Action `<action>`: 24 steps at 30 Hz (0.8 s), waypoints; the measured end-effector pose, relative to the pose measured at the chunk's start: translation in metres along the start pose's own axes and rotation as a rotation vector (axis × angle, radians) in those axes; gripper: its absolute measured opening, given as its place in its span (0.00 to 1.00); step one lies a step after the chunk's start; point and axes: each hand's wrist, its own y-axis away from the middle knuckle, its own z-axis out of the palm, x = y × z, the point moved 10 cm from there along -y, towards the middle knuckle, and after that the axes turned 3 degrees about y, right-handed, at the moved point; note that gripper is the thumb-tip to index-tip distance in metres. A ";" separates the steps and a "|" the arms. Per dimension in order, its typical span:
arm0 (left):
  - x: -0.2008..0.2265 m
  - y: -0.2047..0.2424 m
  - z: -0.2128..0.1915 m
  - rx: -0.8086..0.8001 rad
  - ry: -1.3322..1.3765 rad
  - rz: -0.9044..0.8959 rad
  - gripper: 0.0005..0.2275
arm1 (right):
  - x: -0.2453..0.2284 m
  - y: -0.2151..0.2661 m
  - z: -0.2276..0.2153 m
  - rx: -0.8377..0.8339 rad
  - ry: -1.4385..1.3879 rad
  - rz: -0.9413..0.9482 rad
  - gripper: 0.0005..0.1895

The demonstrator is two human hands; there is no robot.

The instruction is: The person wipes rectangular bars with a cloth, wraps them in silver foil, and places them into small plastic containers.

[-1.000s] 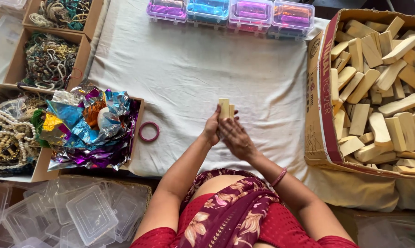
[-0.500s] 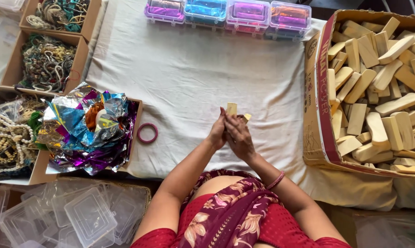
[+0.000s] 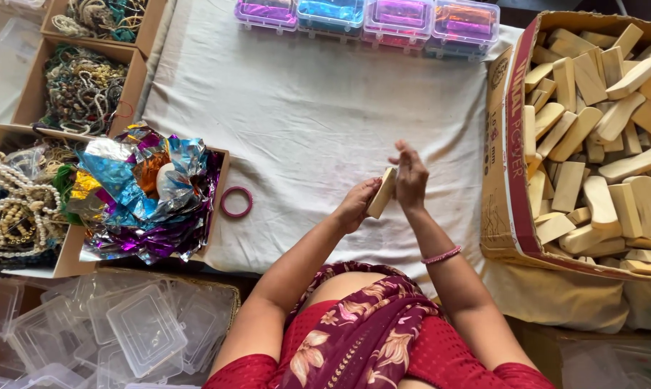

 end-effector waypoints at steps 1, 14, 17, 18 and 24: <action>0.008 0.007 0.013 -0.001 0.000 -0.002 0.20 | 0.008 0.002 -0.001 0.002 0.000 0.001 0.22; 0.019 0.021 0.001 0.166 -0.073 -0.096 0.24 | 0.046 -0.018 0.008 0.003 0.630 -0.436 0.17; 0.021 0.020 -0.021 0.278 -0.226 -0.103 0.24 | 0.083 -0.034 -0.014 -0.017 0.699 -0.093 0.22; 0.024 0.018 -0.030 0.330 -0.270 -0.093 0.24 | 0.070 -0.030 -0.022 0.076 0.847 -0.151 0.28; 0.005 -0.001 -0.081 0.422 -0.446 -0.019 0.26 | 0.101 -0.021 -0.012 0.212 0.640 -0.338 0.47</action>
